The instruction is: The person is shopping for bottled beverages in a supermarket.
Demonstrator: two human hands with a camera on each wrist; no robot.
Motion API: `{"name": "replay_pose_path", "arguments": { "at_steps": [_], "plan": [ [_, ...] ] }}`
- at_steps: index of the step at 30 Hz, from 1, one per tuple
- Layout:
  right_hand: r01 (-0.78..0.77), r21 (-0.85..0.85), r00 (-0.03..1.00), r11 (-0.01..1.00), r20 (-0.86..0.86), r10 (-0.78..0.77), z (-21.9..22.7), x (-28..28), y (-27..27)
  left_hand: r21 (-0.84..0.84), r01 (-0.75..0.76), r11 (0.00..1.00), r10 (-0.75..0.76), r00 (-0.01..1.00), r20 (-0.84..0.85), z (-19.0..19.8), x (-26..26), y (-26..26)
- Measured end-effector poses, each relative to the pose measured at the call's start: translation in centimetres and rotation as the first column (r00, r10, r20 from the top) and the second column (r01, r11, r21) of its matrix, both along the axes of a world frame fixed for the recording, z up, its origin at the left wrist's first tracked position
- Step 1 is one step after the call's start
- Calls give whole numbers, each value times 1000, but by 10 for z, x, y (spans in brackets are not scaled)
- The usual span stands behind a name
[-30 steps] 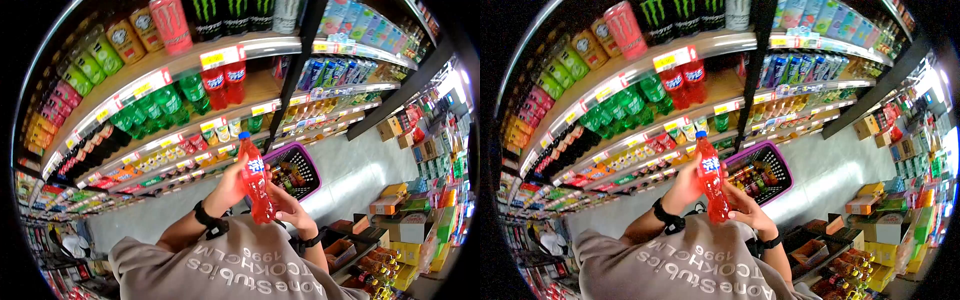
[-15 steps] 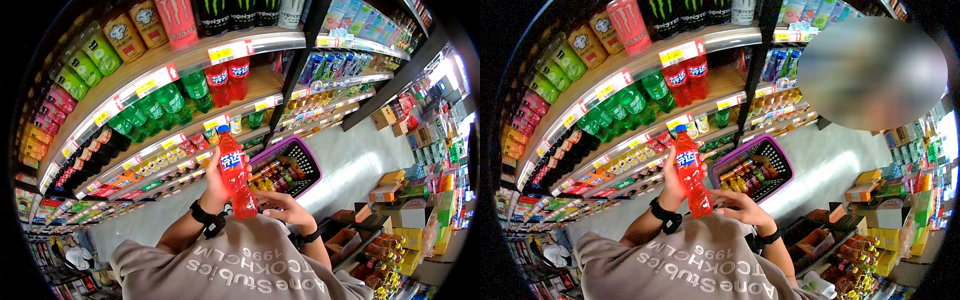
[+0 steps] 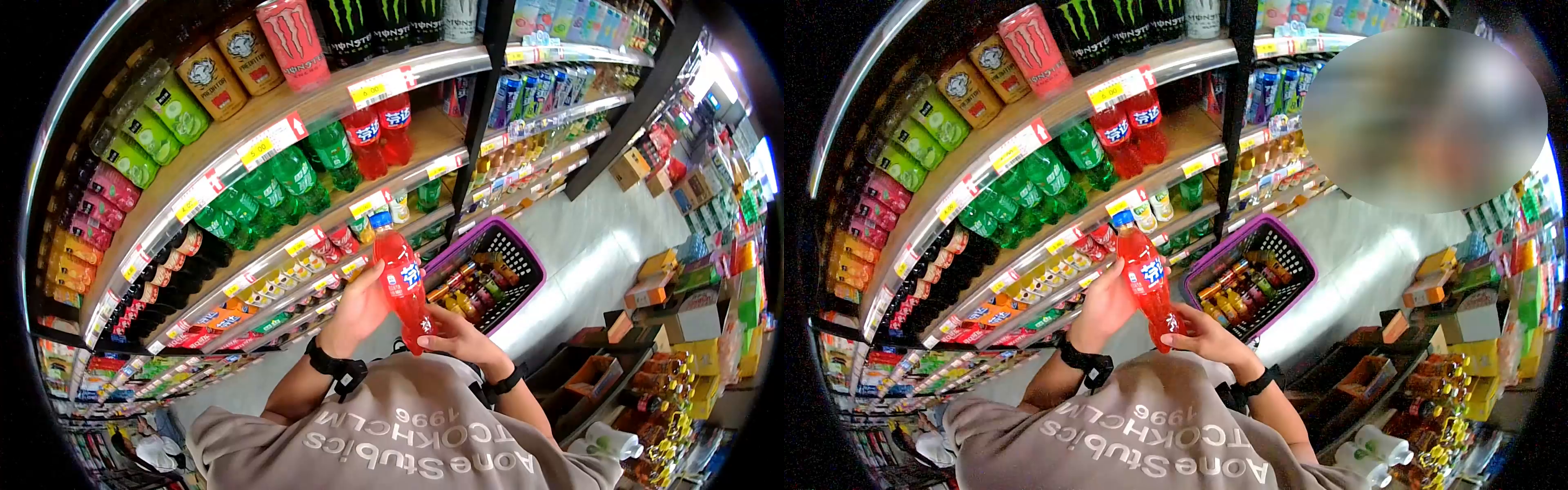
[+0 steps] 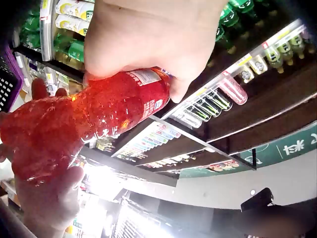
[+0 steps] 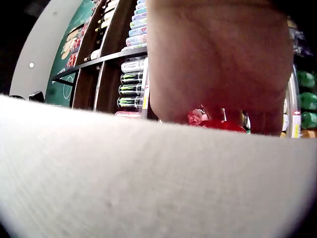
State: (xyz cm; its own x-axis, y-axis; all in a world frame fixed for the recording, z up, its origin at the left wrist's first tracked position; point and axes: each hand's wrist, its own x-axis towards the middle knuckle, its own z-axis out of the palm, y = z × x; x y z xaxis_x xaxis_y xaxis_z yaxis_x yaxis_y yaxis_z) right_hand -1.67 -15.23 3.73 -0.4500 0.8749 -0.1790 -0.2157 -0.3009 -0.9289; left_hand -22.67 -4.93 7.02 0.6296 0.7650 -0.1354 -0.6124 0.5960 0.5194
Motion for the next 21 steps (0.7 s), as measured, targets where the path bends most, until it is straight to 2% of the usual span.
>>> {"name": "replay_pose_path", "arguments": {
  "at_steps": [4, 9, 14, 17, 21],
  "plan": [
    [-11, 11, 1000, 1000, -28, 11, -4, -5, -6, 71, 30, 997, -26, 998, -54, 4, 1, -2],
    [-29, -8, 1000, 1000, -11, 29, 4, 10, -17, 42, 83, 996, -82, 996, -26, 1, 7, 2],
    [21, 6, 999, 1000, 26, -21, 16, 22, -25, 41, 138, 990, -139, 990, 7, 2, 26, 5],
    [48, 18, 998, 999, 47, -49, 17, 31, -30, 19, 106, 994, -104, 990, -93, 4, 42, 0],
    [102, 19, 993, 995, 64, -103, 15, 40, -36, 32, 160, 987, -157, 985, -76, 2, 55, 1]
  ]
}}
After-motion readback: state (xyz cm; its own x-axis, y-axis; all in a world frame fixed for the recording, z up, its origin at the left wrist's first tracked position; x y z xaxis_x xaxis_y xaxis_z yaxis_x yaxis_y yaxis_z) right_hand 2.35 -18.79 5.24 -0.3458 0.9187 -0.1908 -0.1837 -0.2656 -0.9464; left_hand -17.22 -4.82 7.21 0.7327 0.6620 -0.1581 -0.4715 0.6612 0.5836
